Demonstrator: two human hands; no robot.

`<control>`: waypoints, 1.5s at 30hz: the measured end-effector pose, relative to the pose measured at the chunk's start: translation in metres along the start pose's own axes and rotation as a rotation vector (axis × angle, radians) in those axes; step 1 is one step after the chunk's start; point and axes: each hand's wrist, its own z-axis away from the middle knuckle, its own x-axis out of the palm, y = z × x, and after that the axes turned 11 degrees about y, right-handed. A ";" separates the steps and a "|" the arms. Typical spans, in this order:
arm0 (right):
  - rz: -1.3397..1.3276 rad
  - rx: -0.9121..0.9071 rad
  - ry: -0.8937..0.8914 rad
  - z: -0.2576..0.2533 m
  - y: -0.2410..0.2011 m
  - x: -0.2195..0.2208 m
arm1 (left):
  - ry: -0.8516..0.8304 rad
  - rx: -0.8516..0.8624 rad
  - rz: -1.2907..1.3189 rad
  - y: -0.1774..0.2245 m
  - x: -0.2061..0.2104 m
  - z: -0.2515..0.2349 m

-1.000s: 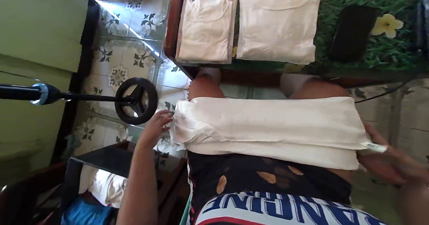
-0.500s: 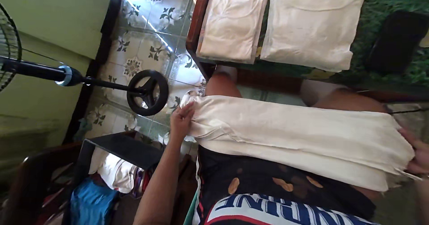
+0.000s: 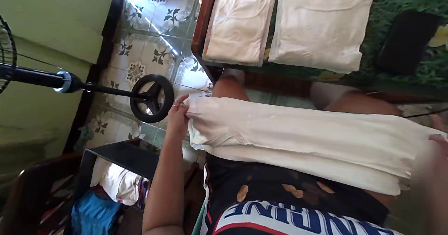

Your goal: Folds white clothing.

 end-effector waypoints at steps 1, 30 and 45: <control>-0.004 0.003 -0.006 0.000 0.001 0.001 | -0.129 -0.143 0.090 -0.001 0.000 -0.006; 0.053 0.226 0.070 -0.012 0.018 -0.002 | -0.364 0.010 0.113 -0.054 0.003 -0.040; 1.008 -0.672 0.132 0.071 -0.049 0.078 | -0.233 0.723 -0.513 0.022 0.053 0.011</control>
